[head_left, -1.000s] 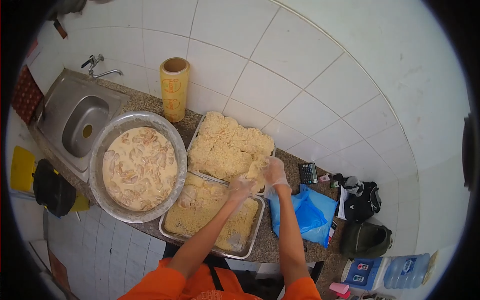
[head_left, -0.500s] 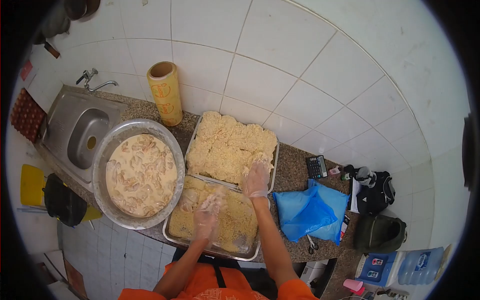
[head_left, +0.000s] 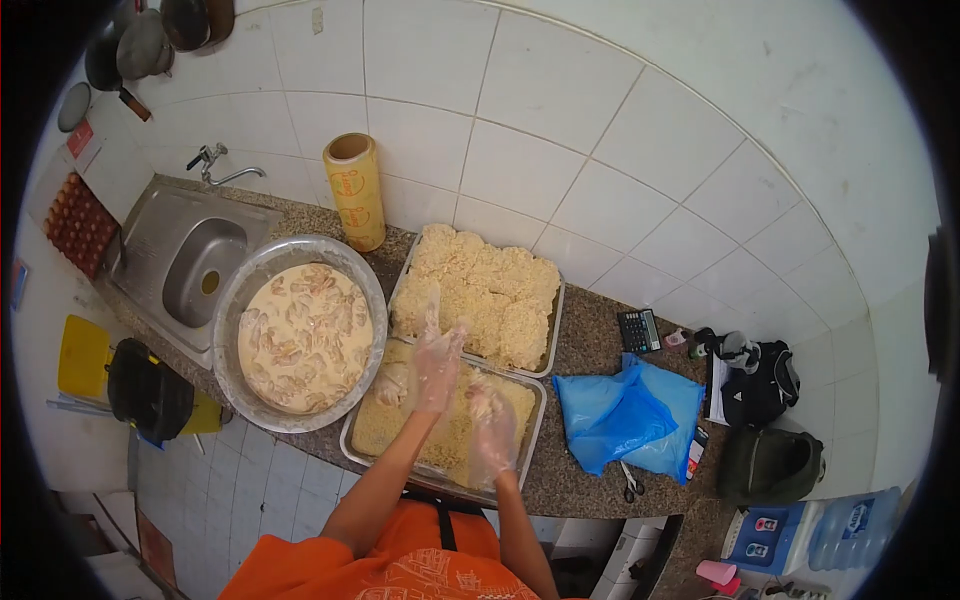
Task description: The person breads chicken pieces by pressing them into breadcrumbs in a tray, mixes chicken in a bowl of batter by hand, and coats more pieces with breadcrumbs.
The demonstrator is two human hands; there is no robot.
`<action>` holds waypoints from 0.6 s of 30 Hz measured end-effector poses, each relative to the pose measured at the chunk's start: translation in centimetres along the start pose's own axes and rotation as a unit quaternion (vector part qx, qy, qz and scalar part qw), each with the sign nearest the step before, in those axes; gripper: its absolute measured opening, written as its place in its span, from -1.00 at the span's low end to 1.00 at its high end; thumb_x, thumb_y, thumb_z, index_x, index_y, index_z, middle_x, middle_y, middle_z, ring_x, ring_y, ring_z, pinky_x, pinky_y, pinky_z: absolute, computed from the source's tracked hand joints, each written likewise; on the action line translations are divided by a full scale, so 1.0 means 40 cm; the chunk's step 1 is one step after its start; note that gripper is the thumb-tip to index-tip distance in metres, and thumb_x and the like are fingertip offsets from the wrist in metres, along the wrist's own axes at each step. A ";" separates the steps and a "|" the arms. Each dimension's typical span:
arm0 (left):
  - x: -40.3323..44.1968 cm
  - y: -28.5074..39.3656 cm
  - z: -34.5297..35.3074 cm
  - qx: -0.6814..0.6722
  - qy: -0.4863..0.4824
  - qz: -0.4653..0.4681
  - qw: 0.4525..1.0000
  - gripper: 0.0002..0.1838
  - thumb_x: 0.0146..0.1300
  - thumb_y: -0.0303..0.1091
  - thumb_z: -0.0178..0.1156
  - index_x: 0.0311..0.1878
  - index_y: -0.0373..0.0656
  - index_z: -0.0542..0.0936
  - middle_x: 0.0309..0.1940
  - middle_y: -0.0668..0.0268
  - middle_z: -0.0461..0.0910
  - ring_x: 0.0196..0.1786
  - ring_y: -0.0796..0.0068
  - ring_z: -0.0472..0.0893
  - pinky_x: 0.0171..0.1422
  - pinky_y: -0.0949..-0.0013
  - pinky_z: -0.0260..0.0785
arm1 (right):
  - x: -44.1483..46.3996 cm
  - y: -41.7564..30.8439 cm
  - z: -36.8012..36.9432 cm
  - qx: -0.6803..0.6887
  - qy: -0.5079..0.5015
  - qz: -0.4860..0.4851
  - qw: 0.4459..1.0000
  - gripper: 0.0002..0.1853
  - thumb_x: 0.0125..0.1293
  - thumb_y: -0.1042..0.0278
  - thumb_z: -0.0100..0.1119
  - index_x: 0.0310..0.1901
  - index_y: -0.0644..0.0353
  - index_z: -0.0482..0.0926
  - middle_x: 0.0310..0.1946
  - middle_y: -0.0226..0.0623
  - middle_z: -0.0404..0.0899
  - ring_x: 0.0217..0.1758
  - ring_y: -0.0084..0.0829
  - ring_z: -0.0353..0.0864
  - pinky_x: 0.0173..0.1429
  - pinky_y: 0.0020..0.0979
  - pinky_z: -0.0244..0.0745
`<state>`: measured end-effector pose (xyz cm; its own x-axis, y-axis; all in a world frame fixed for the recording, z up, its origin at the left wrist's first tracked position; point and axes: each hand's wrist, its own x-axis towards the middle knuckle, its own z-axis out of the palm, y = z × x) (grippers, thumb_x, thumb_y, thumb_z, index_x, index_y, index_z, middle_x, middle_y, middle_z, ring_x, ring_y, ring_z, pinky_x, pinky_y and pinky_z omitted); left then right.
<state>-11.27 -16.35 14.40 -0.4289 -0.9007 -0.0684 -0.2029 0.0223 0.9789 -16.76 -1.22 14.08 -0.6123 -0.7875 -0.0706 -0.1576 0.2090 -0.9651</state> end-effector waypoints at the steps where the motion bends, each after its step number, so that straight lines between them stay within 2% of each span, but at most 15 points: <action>1: 0.004 0.031 -0.001 0.024 -0.004 0.000 1.000 -0.22 0.50 -0.13 0.23 0.60 -0.34 0.19 0.66 -0.01 0.09 0.64 0.19 0.21 0.67 0.24 0.03 | -0.008 0.016 0.022 0.006 0.004 -0.022 1.000 -0.63 0.58 0.30 0.07 0.24 0.38 0.52 0.16 -0.12 0.61 0.24 -0.32 0.60 0.31 -0.31 0.48; 3: -0.001 0.101 0.015 -0.003 0.029 -0.006 1.000 -0.12 0.48 -0.04 0.25 0.64 -0.32 0.10 0.67 -0.06 0.04 0.66 0.13 0.15 0.69 0.22 -0.02 | -0.011 0.037 0.055 0.018 0.013 -0.066 0.998 -0.63 0.56 0.29 0.08 0.24 0.37 0.52 0.17 -0.12 0.60 0.24 -0.30 0.60 0.31 -0.30 0.49; 6: 0.022 0.108 0.026 -0.017 0.010 0.081 0.997 -0.01 0.47 0.09 0.23 0.68 -0.28 -0.04 0.65 -0.10 0.07 0.66 0.11 0.15 0.69 0.21 -0.01 | -0.008 0.003 0.068 0.072 0.044 -0.063 0.994 -0.60 0.50 0.30 0.16 0.26 0.33 0.51 0.19 -0.11 0.57 0.24 -0.27 0.60 0.29 -0.29 0.52; 9: 0.028 0.135 0.004 -0.110 -0.075 -0.024 0.991 0.00 0.50 0.13 0.16 0.69 -0.28 -0.10 0.64 -0.07 0.09 0.66 0.13 0.14 0.68 0.21 -0.01 | -0.005 -0.027 0.035 0.005 0.036 -0.110 0.993 -0.50 0.40 0.32 0.27 0.31 0.31 0.48 0.23 -0.03 0.53 0.29 -0.17 0.57 0.36 -0.20 0.48; 12: 0.037 0.144 0.011 -0.105 -0.022 0.044 0.993 0.02 0.51 0.15 0.15 0.69 -0.28 -0.14 0.64 -0.03 0.12 0.64 0.14 0.18 0.67 0.22 0.01 | -0.009 -0.070 0.018 -0.087 0.015 -0.127 0.988 -0.36 0.35 0.28 0.32 0.39 0.36 0.38 0.26 0.11 0.51 0.35 0.04 0.51 0.45 -0.07 0.36; 15: 0.035 0.166 0.001 -0.145 -0.053 -0.038 0.987 0.01 0.51 0.18 0.12 0.69 -0.26 -0.12 0.65 0.01 0.11 0.65 0.16 0.16 0.66 0.24 0.01 | -0.010 0.024 0.049 -0.243 0.127 -0.261 0.926 -0.38 0.30 0.35 0.34 0.37 0.30 0.42 0.22 0.19 0.51 0.34 0.14 0.49 0.43 -0.02 0.37; 18: 0.043 0.175 -0.015 -0.151 -0.092 -0.078 0.981 -0.04 0.55 0.32 -0.10 0.69 -0.26 -0.03 0.66 0.13 0.09 0.65 0.18 0.15 0.68 0.07 -0.03 | -0.002 0.057 0.049 -0.213 0.107 -0.233 0.943 -0.45 0.21 0.44 0.35 0.28 0.22 0.54 0.15 0.16 0.54 0.28 0.21 0.50 0.40 0.05 0.39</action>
<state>-12.92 -18.00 21.27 -0.5703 -0.7891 -0.2281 -0.0210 -0.2636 0.9644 -15.56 -1.80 11.40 -0.5346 -0.7259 0.4328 -0.7174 0.1191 -0.6864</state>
